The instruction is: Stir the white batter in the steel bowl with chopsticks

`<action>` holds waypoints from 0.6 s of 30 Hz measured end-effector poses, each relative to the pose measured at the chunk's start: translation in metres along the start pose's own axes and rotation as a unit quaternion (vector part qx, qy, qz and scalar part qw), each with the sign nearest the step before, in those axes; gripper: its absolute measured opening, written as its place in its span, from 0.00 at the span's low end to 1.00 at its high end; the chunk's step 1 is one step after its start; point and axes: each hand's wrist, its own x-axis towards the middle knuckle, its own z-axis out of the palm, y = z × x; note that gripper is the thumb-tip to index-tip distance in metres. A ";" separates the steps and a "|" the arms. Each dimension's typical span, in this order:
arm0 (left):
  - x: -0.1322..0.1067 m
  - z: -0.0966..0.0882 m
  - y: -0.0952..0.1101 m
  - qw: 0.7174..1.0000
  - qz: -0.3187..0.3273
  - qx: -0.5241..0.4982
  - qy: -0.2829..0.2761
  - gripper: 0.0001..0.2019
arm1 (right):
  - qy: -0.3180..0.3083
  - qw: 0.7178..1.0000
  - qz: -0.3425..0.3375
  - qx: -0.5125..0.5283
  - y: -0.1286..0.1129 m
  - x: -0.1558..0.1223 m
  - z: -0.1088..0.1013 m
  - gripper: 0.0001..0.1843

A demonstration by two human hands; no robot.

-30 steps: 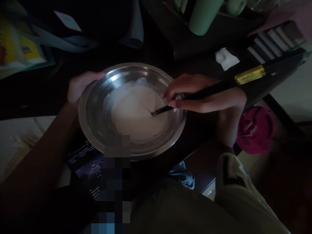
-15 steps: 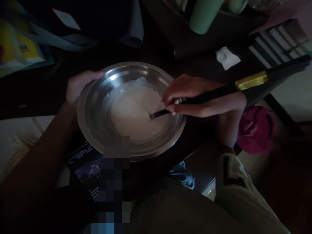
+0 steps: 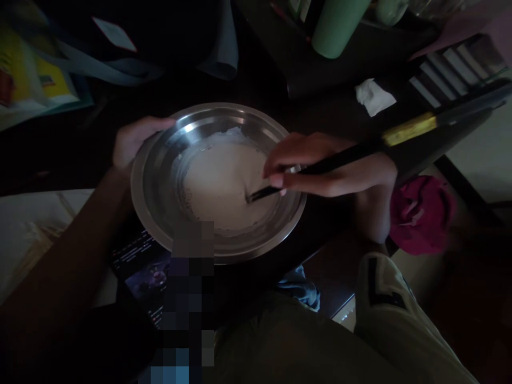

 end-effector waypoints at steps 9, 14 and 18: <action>-0.001 0.000 0.001 1.000 -0.012 0.011 -0.016 0.17 | 0.152 0.981 0.107 -0.055 0.001 0.009 0.015 0.12; -0.002 0.002 0.001 1.000 0.001 0.007 0.002 0.16 | 0.014 0.998 0.051 0.036 0.000 0.004 0.006 0.15; -0.002 0.002 0.001 1.000 -0.004 0.006 -0.006 0.18 | 0.024 1.000 0.013 0.009 0.000 0.020 0.024 0.16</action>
